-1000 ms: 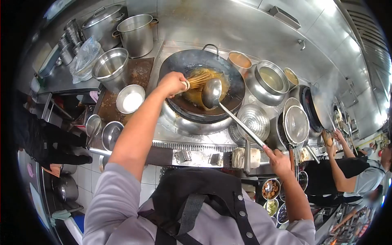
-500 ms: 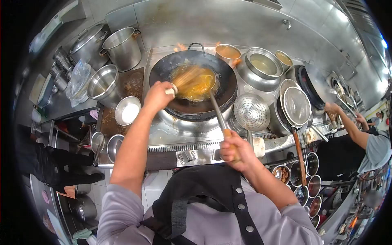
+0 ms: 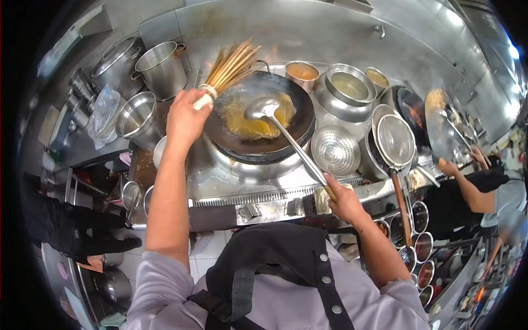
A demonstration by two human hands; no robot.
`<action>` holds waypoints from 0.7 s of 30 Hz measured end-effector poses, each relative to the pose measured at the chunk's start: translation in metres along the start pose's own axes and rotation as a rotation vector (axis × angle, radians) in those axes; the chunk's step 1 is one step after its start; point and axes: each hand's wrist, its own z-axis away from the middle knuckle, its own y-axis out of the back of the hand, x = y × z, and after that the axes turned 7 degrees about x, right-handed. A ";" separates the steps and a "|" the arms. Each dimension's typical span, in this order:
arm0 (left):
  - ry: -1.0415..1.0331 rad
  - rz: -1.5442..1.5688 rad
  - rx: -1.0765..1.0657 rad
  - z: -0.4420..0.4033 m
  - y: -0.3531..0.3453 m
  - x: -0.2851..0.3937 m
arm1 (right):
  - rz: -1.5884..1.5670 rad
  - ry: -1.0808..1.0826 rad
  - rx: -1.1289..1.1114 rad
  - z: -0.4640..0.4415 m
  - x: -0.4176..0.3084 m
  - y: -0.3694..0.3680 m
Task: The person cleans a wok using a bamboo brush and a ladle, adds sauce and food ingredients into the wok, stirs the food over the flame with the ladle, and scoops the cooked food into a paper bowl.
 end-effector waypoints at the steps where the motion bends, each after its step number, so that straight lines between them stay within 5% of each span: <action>1: -0.055 0.000 -0.029 0.001 -0.002 0.004 | 0.016 0.021 -0.009 0.003 0.019 -0.001; 3: -0.088 -0.019 -0.178 0.011 -0.008 0.012 | 0.170 -0.219 -0.127 0.008 0.058 -0.007; 8: 0.127 -0.161 -0.535 0.023 -0.081 -0.052 | 0.154 -0.197 -0.049 0.027 0.094 -0.014; 12: 0.253 0.044 -0.304 0.038 -0.043 -0.029 | 0.180 -0.212 -0.033 0.030 0.115 -0.019; 14: 0.065 0.159 -0.174 0.049 -0.033 -0.008 | 0.182 -0.231 -0.029 0.029 0.122 -0.023; 18: 0.103 -0.006 -0.408 0.038 -0.059 -0.032 | 0.276 -0.223 -0.035 0.026 0.133 -0.011; 21: 0.224 0.067 -0.373 0.051 -0.053 -0.042 | 0.135 -0.279 -0.042 0.020 0.118 0.005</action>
